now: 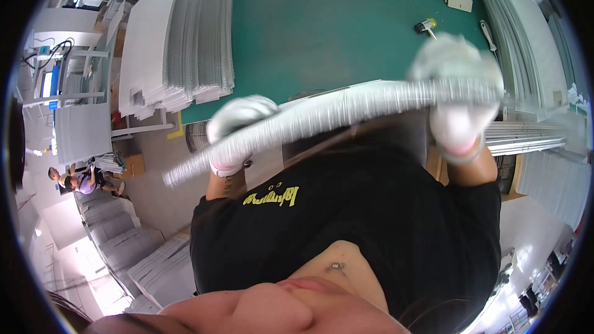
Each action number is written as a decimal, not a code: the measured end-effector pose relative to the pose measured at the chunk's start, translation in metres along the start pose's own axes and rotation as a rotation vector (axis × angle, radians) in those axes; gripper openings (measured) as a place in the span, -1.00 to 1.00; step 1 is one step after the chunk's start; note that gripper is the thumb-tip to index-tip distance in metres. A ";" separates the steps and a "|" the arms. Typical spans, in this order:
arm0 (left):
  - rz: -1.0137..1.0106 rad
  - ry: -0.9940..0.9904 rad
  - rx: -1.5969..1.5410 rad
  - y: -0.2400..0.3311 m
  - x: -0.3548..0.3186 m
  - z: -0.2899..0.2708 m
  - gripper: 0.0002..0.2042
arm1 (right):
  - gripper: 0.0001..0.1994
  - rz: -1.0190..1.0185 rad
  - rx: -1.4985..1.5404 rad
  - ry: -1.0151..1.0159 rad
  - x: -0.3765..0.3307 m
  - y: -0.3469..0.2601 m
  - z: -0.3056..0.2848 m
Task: Assemble metal mesh filters by fitting components into a frame, securing with screws using an electric screwdriver, and finishing with a rubber mallet.
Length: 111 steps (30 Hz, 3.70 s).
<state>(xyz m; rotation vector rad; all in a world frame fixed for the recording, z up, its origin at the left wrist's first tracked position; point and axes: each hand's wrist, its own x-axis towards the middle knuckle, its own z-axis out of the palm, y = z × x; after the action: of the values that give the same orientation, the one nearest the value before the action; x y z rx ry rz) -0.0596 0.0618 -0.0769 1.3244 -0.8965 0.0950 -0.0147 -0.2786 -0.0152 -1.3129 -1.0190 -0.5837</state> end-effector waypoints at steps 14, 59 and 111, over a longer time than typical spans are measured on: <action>-0.019 0.723 0.435 -0.007 0.046 0.006 -0.51 | -0.86 0.456 -0.264 0.431 0.015 0.053 0.000; 0.043 0.710 0.513 0.016 0.079 -0.004 -0.72 | -0.45 0.471 -0.327 0.268 0.050 0.028 0.009; -0.011 0.674 0.266 -0.054 0.059 0.007 -0.41 | -0.91 -0.033 -0.531 -0.905 0.080 -0.078 0.024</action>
<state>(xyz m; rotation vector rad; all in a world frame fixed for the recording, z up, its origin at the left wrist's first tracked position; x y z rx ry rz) 0.0048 0.0155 -0.0839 1.4083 -0.3060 0.6305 -0.0486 -0.2571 0.0915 -2.1207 -1.6850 -0.2670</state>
